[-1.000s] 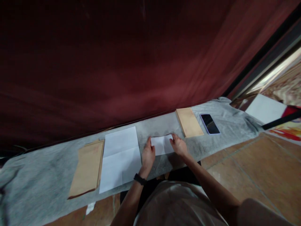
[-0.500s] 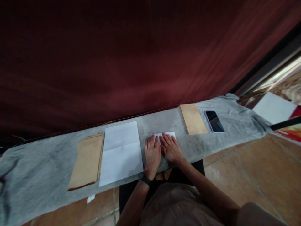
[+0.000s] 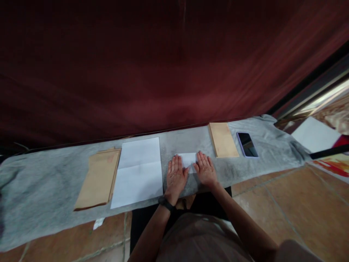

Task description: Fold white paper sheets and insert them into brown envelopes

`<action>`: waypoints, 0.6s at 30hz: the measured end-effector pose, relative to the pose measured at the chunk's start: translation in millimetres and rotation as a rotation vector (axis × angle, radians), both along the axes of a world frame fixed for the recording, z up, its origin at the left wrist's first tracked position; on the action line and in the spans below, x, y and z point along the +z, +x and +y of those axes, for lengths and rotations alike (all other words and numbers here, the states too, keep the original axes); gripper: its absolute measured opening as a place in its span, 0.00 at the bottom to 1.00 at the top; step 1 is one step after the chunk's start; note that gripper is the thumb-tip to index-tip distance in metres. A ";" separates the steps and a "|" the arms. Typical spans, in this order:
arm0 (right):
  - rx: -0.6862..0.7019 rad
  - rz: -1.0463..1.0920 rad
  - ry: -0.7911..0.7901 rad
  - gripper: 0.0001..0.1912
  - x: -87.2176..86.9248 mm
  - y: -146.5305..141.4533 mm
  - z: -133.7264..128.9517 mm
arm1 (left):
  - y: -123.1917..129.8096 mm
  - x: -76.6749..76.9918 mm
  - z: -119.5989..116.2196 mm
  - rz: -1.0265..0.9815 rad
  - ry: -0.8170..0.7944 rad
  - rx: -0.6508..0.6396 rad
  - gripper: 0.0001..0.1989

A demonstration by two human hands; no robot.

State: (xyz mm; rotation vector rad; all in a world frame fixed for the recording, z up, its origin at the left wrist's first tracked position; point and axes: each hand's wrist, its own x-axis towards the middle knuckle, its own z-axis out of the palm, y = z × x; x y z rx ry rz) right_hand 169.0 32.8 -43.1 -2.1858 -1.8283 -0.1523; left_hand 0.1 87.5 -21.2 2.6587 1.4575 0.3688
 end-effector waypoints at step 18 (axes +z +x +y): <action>-0.014 -0.018 0.119 0.32 -8.7 10.7 -7.3 | 4.3 -3.7 -5.2 -0.023 0.039 0.081 0.34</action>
